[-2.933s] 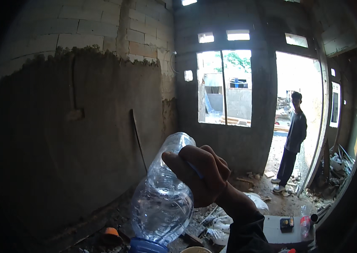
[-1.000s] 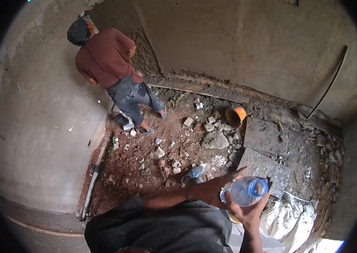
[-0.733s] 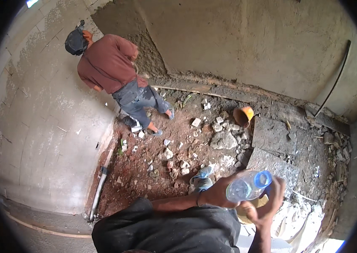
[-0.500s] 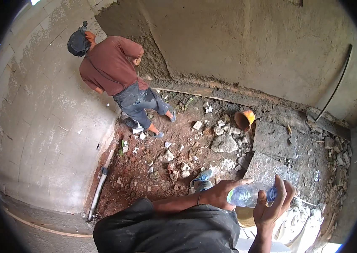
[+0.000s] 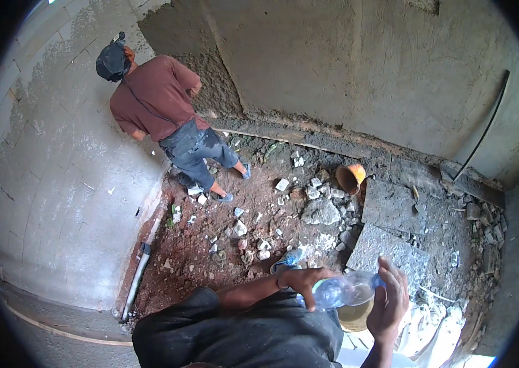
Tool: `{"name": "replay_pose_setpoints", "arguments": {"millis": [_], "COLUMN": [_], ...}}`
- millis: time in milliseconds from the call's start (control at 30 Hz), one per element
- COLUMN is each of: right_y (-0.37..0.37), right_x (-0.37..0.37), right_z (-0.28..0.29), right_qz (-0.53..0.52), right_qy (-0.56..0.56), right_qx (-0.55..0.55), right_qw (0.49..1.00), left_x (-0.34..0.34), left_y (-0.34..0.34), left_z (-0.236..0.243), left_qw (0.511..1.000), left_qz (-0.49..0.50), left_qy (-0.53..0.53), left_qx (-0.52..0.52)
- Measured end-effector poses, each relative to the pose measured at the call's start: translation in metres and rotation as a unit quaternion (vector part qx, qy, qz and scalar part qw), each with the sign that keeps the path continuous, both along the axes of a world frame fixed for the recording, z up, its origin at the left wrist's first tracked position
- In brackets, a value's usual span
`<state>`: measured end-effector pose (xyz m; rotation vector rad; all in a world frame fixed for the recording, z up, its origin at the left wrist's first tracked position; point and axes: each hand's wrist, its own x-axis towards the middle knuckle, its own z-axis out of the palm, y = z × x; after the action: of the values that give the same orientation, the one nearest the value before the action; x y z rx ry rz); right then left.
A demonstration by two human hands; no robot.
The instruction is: The person pours water from a plastic bottle into a bucket of mortar mix. The person then scoops mortar from a bucket and applies it onto the wall using a trowel.
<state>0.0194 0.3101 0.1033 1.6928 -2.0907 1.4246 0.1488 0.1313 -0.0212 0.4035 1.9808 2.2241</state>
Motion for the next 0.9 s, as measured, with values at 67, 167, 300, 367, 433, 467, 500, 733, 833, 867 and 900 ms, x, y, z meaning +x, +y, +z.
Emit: {"name": "replay_pose_setpoints", "arguments": {"millis": [67, 167, 300, 367, 433, 467, 500, 733, 833, 867, 900], "right_y": [0.007, 0.022, 0.02, 0.019, 0.016, 0.017, 0.018, 0.027, 0.021, 0.018, 0.016], "right_x": [-0.003, -0.016, -0.008, -0.006, -0.004, -0.007, -0.01, -0.01, -0.01, -0.011, -0.012], "right_z": [0.0, 0.003, 0.019, 0.014, 0.008, 0.003, -0.002, -0.023, -0.026, -0.032, -0.035], "right_qz": [0.116, 0.233, 0.163, -0.03, -0.103, -0.135, -0.168, -0.143, -0.13, -0.16, -0.19], "right_qy": [-0.181, -0.356, -0.346, -0.173, -0.118, -0.092, -0.064, -0.007, -0.016, -0.033, -0.05], "right_qx": [-0.052, -0.019, 0.043, 0.113, 0.125, 0.147, 0.168, 0.153, 0.151, 0.185, 0.219], "right_qw": [0.975, 0.905, 0.923, 0.978, 0.98, 0.976, 0.969, 0.978, 0.98, 0.969, 0.956], "left_x": [0.004, 0.004, 0.01, 0.008, 0.008, 0.008, 0.007, 0.004, 0.003, 0.004, 0.005], "left_y": [-0.006, -0.007, -0.005, -0.003, -0.001, -0.001, -0.001, -0.01, -0.007, -0.003, -0.001], "left_z": [-0.022, -0.009, -0.029, -0.035, -0.022, -0.015, -0.002, 0.013, 0.008, 0.006, 0.009], "left_qw": [0.985, 0.979, 0.993, 0.998, 0.996, 0.986, 0.97, 0.972, 0.974, 0.964, 0.952], "left_qz": [-0.104, -0.155, -0.098, -0.039, 0.021, 0.051, 0.079, 0.018, -0.002, 0.044, 0.09], "left_qy": [-0.098, -0.098, -0.071, -0.028, 0.015, -0.014, -0.042, -0.063, -0.081, -0.076, -0.071], "left_qx": [0.098, 0.09, 0.008, -0.041, -0.088, -0.157, -0.225, -0.227, -0.213, -0.249, -0.285]}}
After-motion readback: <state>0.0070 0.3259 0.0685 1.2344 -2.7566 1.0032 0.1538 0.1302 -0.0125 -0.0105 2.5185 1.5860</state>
